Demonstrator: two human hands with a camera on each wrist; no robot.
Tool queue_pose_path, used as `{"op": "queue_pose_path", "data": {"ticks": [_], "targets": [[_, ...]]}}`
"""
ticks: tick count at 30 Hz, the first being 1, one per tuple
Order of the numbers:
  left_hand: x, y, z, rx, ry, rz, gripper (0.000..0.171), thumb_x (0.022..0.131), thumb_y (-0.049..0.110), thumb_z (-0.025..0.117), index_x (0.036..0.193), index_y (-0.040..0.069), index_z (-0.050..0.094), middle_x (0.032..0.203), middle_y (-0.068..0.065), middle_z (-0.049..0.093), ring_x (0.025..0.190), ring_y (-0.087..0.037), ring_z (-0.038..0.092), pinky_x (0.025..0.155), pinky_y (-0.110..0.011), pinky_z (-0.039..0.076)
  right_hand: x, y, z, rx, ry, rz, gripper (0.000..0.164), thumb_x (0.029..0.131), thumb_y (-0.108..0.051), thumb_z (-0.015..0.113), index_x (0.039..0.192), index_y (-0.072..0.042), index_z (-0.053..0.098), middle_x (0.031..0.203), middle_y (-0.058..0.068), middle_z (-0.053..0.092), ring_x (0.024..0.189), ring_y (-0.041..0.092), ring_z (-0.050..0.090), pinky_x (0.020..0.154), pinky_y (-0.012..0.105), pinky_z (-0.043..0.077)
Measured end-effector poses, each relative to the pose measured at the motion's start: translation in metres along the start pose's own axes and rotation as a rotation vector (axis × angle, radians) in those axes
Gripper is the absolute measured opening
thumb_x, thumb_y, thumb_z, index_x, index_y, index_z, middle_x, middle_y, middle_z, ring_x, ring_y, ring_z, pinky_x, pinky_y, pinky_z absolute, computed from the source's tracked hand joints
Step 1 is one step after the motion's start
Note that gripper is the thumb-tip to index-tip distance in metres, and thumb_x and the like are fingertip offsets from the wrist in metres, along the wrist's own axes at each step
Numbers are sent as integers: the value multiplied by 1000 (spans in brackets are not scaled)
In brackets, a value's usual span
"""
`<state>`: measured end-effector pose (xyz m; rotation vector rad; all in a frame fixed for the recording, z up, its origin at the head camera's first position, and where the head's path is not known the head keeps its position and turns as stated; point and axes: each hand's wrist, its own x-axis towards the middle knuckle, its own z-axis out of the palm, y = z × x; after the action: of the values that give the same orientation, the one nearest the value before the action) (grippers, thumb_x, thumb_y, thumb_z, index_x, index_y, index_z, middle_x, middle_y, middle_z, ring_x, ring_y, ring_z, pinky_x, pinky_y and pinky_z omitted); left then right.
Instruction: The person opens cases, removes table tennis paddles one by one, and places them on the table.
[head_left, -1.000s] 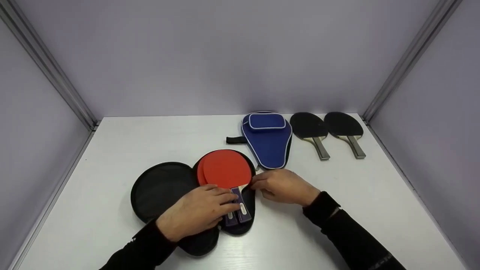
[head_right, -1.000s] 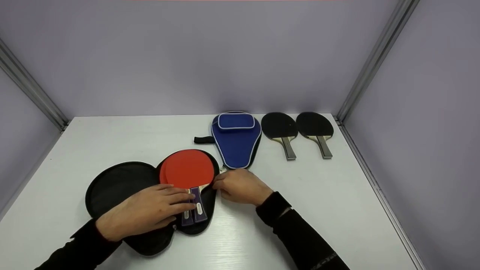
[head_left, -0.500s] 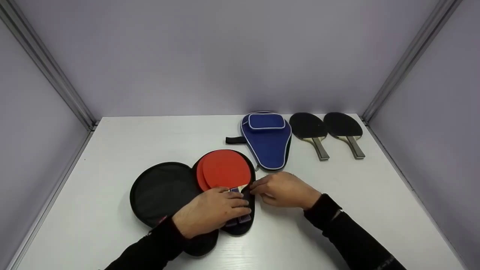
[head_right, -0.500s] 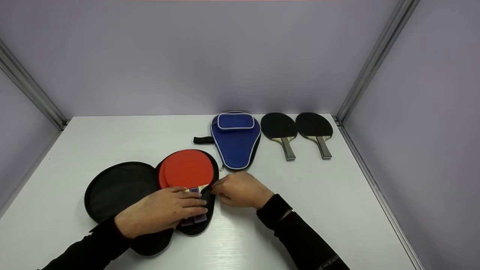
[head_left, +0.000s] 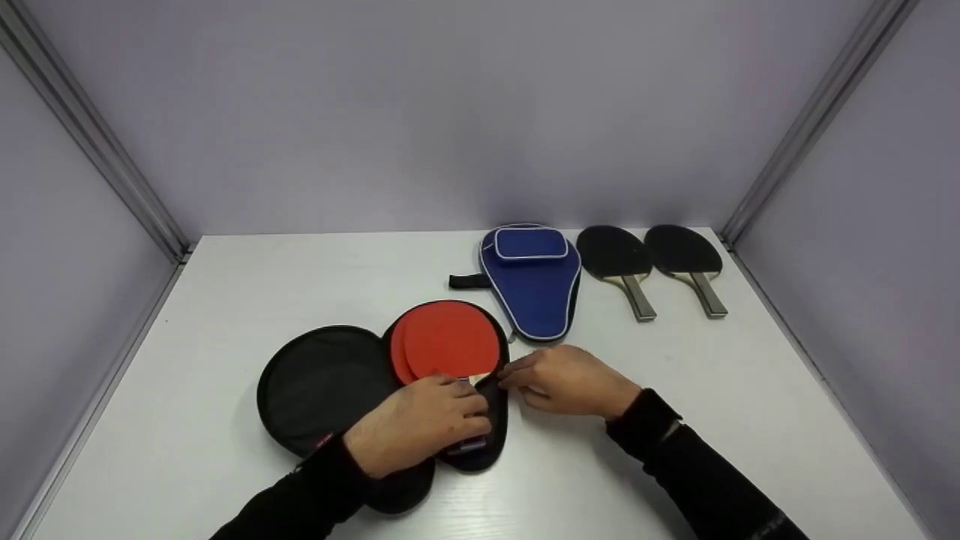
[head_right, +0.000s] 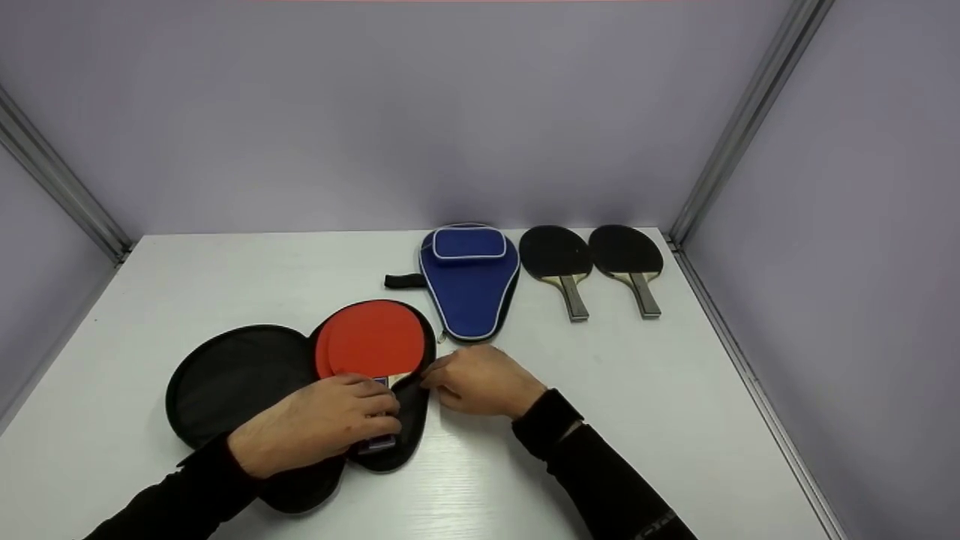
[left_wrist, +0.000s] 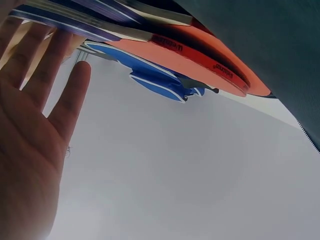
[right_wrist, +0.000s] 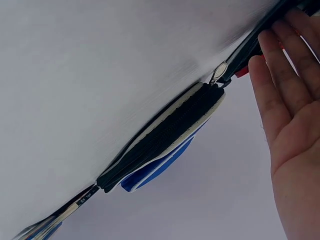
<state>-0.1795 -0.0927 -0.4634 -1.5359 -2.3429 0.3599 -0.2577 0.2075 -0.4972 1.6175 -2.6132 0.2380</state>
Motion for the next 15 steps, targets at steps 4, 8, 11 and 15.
{"op": "queue_pose_path", "data": {"ticks": [4,8,11,15], "targets": [[-1,-1,-1,52,-23,11,20,107,30,86,124,35,78,124,14,79,119,-10,73,100,-27,63,0,0,0,3,-9,14,27,106,-8,75,128,-15,90,133,-4,89,123,14,86,97,37,73],[-4,-3,-2,76,-20,15,20,106,34,87,122,33,76,122,15,79,117,-10,74,101,-26,64,0,0,-1,1,-10,17,27,105,-8,76,127,-15,90,133,-4,89,122,14,86,96,38,73],[-7,-6,-4,76,12,10,20,105,36,87,120,31,75,120,15,80,116,-10,74,101,-27,63,-1,-1,-1,-8,-14,19,28,106,-8,75,128,-16,90,133,-4,89,122,14,86,95,38,73],[-11,-12,-9,67,63,-7,23,102,34,91,117,29,74,119,14,80,115,-10,74,100,-27,64,-1,-2,-1,-26,-22,26,29,107,-10,75,131,-16,90,136,-3,89,124,14,86,95,38,73]]}}
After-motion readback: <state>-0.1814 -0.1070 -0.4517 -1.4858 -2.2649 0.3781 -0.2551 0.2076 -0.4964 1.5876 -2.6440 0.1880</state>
